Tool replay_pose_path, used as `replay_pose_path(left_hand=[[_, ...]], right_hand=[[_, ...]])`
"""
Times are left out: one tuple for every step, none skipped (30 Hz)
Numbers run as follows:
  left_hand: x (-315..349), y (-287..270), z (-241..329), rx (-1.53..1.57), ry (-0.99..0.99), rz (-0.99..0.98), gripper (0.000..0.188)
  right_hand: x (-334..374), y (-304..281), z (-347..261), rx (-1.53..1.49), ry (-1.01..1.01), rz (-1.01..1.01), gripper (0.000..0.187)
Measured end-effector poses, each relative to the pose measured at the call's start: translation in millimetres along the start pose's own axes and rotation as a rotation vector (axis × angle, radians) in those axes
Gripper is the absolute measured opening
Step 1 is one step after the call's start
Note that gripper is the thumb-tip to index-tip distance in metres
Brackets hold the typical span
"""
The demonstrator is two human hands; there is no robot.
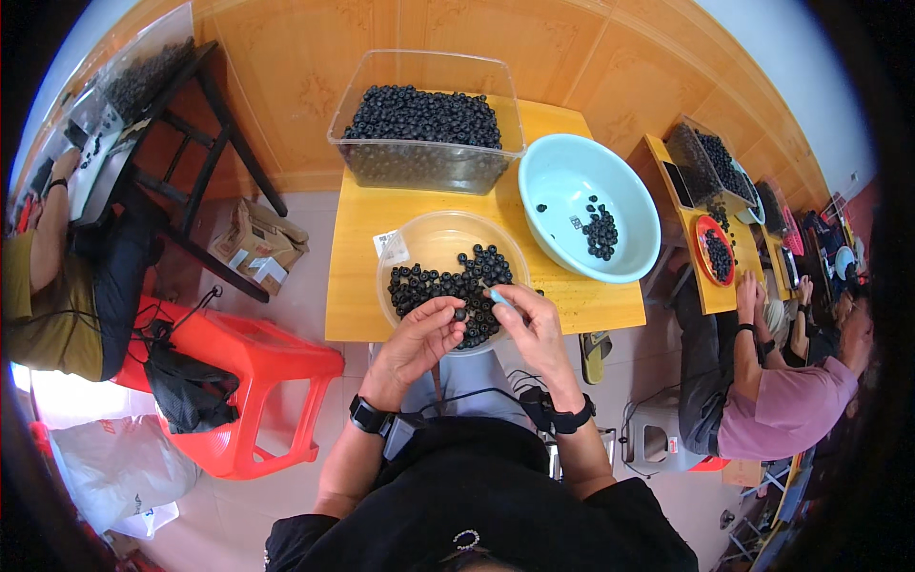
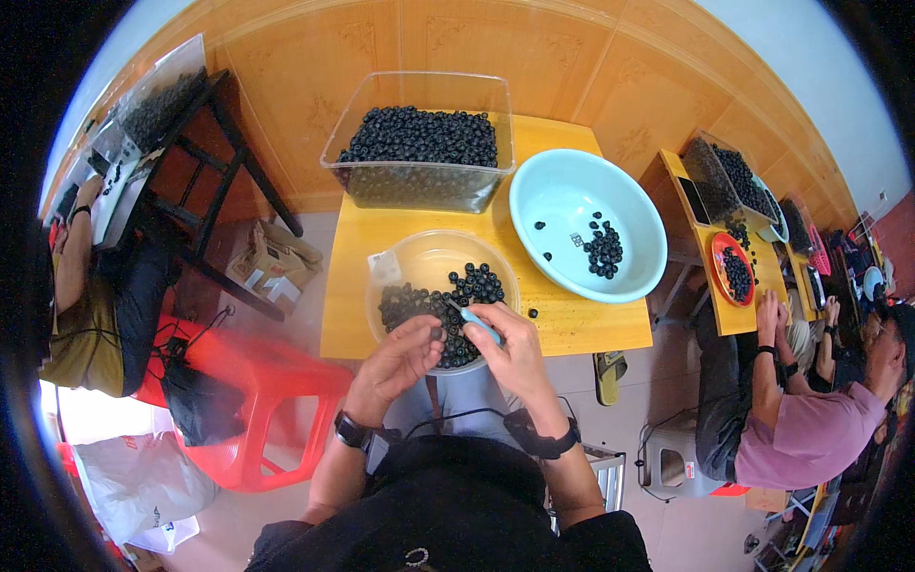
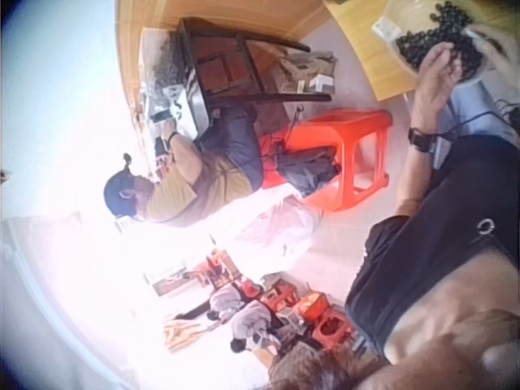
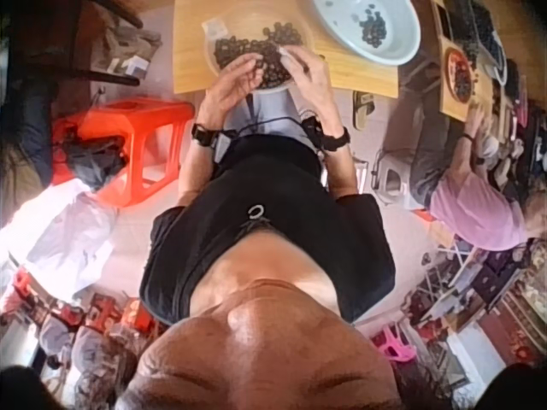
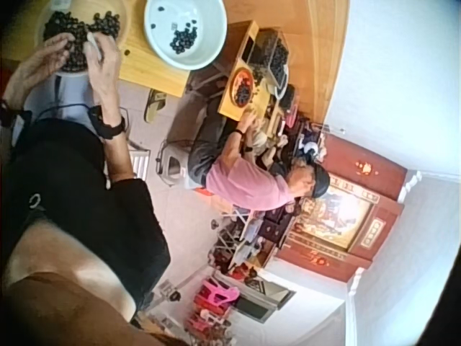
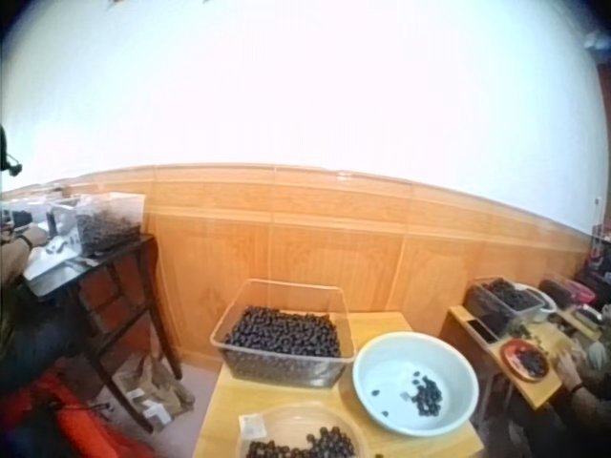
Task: Sort small blue berries (or similar objects) from a larger container into smaller bowls, checking for quality or debris.
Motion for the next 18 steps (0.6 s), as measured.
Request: replay_pose_path(left_hand=[[0.0,-0.9,-0.8,0.032,-0.001,0.004,0.02],[-0.1,0.0,-0.2,0.033,-0.002,0.004,0.02],[0.0,1.2,1.0,0.033,0.0,0.012,0.02],[0.4,1.8,1.2,0.034,0.001,0.019,0.019],[0.5,2.0,0.6,0.035,-0.001,0.019,0.019],[0.7,2.4,0.5,0.042,0.005,0.017,0.019],[0.6,2.6,0.7,0.048,0.012,0.014,0.02],[0.6,3.1,0.6,0.048,0.011,0.014,0.02],[0.5,4.5,0.4,0.039,0.005,0.009,0.019],[0.3,5.7,0.0,0.031,-0.002,0.003,0.019],[0.2,5.8,-0.3,0.031,-0.003,0.003,0.019],[0.0,6.6,-0.4,0.024,-0.003,-0.004,0.018],[0.0,7.8,0.0,0.017,-0.002,-0.012,0.017],[0.5,6.4,-0.2,0.017,-0.001,-0.011,0.017],[0.6,5.2,-1.0,0.032,0.003,-0.03,0.018],[0.6,5.7,-1.4,0.048,0.006,-0.048,0.019],[0.8,6.0,-1.4,0.048,0.006,-0.047,0.019],[1.1,6.6,-0.7,0.021,0.001,-0.031,0.018]], right_hand=[[2.2,1.4,4.5,0.032,0.009,-0.032,0.021],[5.3,0.9,6.0,0.032,0.01,-0.032,0.021],[7.4,2.1,-1.3,0.102,-0.029,-0.048,0.021],[10.1,3.9,-9.0,0.173,-0.068,-0.063,0.021],[12.8,4.8,-11.5,0.174,-0.066,-0.062,0.021],[14.8,8.5,-12.9,0.201,-0.046,-0.08,0.02],[16.0,11.9,-13.6,0.229,-0.026,-0.097,0.019],[16.9,13.1,-15.2,0.229,-0.026,-0.096,0.019],[17.8,14.7,-19.8,0.268,-0.051,-0.093,0.018],[18.6,15.9,-23.7,0.307,-0.076,-0.09,0.018],[18.9,16.8,-23.7,0.307,-0.075,-0.089,0.018],[18.9,18.3,-23.4,0.321,-0.073,-0.093,0.018],[18.8,19.2,-23.5,0.337,-0.072,-0.098,0.018],[18.8,19.2,-23.3,0.336,-0.073,-0.099,0.018],[18.7,20.2,-23.4,0.357,-0.076,-0.109,0.018],[18.8,21.4,-23.3,0.377,-0.079,-0.119,0.018],[18.7,21.7,-23.1,0.376,-0.078,-0.119,0.018],[18.9,21.3,-23.6,0.383,-0.081,-0.111,0.018]])
Point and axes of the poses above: each hand's wrist, its own x-axis away from the middle knuckle, its own y-axis out of the palm, z = x × y, the point moved 10 cm from there along -x, towards the middle knuckle, and after that the axes turned 15 degrees about -z, right-handed, at the moved point
